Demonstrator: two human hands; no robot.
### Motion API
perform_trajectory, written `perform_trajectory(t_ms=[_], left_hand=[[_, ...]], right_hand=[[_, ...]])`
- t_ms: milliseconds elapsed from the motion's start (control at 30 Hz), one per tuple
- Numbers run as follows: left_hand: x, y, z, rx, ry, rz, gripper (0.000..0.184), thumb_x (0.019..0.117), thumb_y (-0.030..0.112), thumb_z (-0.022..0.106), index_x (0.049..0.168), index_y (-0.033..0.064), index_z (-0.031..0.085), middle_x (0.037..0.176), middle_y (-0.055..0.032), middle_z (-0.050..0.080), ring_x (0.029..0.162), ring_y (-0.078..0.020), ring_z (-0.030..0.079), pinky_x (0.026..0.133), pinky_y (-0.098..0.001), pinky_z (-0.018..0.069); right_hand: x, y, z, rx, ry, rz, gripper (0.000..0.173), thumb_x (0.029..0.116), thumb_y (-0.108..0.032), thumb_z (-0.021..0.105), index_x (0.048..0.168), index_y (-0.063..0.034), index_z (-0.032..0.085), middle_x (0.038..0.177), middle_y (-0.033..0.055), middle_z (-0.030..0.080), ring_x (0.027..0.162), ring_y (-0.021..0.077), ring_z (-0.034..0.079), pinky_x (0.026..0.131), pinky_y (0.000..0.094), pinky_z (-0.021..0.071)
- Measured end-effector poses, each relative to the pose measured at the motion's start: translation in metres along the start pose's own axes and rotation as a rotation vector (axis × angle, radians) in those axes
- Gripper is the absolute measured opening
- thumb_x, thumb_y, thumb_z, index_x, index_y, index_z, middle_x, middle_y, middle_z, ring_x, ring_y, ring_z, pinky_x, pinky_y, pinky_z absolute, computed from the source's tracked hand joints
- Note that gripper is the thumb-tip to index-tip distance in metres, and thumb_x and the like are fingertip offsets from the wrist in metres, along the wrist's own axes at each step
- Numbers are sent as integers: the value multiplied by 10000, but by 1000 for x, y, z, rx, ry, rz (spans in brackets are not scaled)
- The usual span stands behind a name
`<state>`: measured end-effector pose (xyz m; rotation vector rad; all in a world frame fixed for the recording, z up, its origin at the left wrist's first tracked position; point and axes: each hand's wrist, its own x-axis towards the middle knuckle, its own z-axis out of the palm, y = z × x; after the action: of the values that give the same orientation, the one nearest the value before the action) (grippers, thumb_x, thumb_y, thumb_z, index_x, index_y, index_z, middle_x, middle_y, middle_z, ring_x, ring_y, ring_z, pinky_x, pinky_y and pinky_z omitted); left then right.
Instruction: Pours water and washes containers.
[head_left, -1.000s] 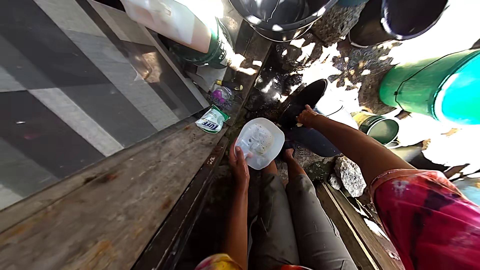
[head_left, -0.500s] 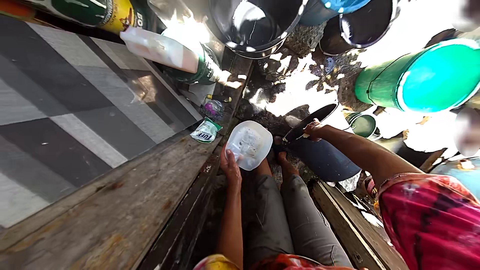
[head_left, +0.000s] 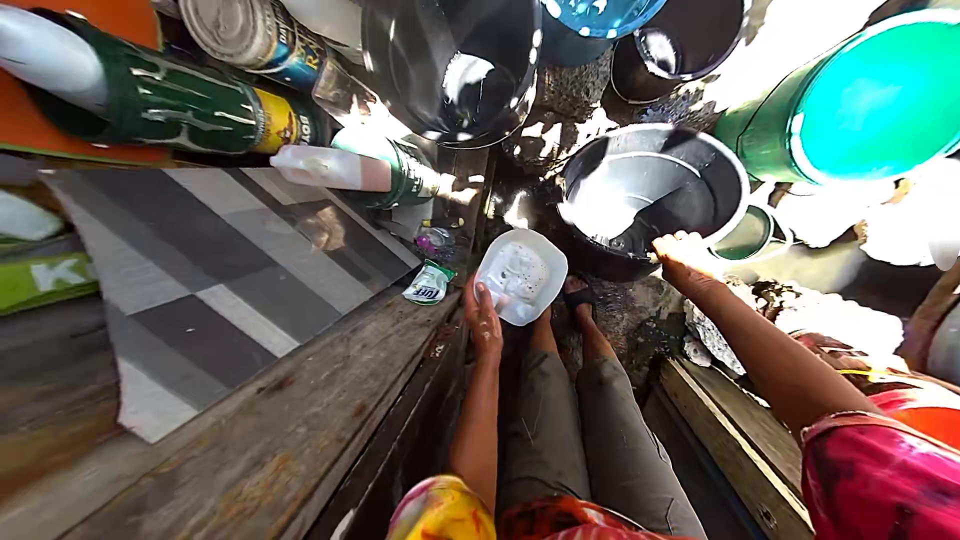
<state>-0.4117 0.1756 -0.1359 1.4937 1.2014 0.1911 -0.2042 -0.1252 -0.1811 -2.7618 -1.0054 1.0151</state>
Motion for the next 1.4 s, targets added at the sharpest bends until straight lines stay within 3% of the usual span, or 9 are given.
perform_trajectory(t_ms=[433,633,767,867,967,1067,1167,1267,1400], left_hand=[[-12,-3,26,82,-204,75,420,1098,154,367,1435,-65,486,1368,-181,596,1209,-118,600,1054,-294,482],[-19,2,29,118,-258,84,428,1104,153,358,1459,-60,468,1398,-202,578,1245,-131,584,1072,-298,465],[-25,13,33,153,-326,98,441,1105,180,364,1472,-42,466,1416,-196,571,1256,-143,580,1074,-313,463],[-25,17,38,194,-441,196,469,1107,225,362,1484,-35,463,1478,-198,538,1319,-195,560,1111,-367,447],[-28,28,52,210,-524,300,493,1106,252,331,1471,-48,472,1479,-210,536,1346,-225,544,1130,-387,431],[-33,45,72,242,-624,443,465,1096,198,345,1437,-73,509,1459,-229,561,1353,-291,556,1142,-440,426],[-34,62,91,297,-670,507,451,1105,196,347,1436,-50,528,1432,-211,594,1299,-296,604,1105,-445,457],[-37,71,104,302,-659,515,460,1111,208,331,1463,-35,502,1452,-208,576,1297,-288,600,1099,-436,456],[-35,78,132,246,-592,584,436,1097,152,341,1384,-105,546,1377,-258,610,1263,-272,619,1095,-386,457]], right_hand=[[16,-10,123,212,-100,185,242,977,92,515,1193,101,623,1229,305,640,1249,484,563,1026,634,411],[-10,-10,139,398,-148,384,496,878,87,677,1360,85,558,1379,326,553,1303,525,509,1027,688,413],[-37,-47,87,723,443,439,464,998,-97,607,1409,94,507,1374,348,532,1279,502,540,1075,585,453],[-55,-99,27,683,852,128,323,986,-109,515,1189,126,606,1173,313,623,1106,416,638,963,480,538],[-55,-129,-4,626,509,-246,219,950,-104,616,1091,39,703,1152,236,679,1119,383,663,946,504,565],[-25,-133,-8,460,54,-328,350,907,-21,692,1256,-4,696,1480,233,531,1415,416,453,1148,574,380],[-10,-124,-10,352,-74,-338,221,916,56,626,1119,87,709,1391,258,588,1318,433,532,1044,590,440],[-5,-111,-27,514,-105,-207,309,956,53,562,1248,81,656,1436,261,560,1265,453,585,1009,622,478],[-3,-93,-28,687,-166,-154,468,926,14,645,1376,110,556,1484,326,479,1394,464,461,1164,584,344]])
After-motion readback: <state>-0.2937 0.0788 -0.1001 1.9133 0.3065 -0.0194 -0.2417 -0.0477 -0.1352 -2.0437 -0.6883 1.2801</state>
